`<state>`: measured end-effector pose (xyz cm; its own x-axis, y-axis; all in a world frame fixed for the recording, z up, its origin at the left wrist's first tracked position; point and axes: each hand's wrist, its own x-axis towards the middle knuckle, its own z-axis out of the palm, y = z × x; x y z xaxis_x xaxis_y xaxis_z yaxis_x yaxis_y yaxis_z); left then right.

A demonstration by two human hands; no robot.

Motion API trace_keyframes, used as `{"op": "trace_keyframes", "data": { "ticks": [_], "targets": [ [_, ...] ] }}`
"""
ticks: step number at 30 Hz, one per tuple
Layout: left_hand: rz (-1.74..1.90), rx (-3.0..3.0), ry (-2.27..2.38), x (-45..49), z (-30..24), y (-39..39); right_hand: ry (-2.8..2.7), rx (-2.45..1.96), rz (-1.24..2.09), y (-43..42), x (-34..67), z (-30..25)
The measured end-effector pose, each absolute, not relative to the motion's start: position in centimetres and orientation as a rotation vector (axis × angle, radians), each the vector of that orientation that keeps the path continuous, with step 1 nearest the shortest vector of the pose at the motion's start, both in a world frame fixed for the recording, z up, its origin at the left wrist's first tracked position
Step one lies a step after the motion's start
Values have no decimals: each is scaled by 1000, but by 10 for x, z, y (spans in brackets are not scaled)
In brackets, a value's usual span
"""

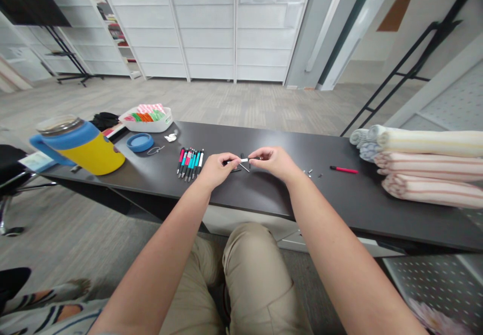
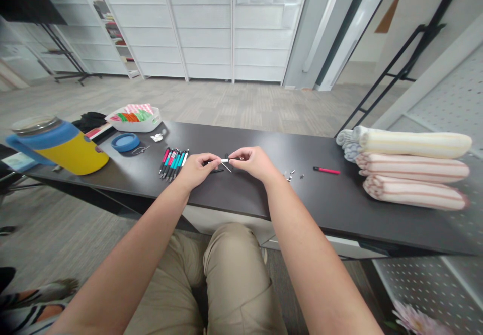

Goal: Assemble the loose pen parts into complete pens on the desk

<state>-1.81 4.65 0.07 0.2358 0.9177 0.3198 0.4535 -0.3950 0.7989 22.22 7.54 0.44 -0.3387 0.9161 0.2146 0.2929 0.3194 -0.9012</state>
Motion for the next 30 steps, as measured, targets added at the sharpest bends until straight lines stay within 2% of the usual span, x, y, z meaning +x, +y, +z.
{"op": "trace_keyframes", "data": {
  "ticks": [19,30],
  "targets": [
    [1055,1982,1252,-17,-2,50,-1826,-1046,1044,76,220,5],
    [1174,1948,1333,-19,-6,53,-1697,-1043,1025,83,228,2]
  ]
}}
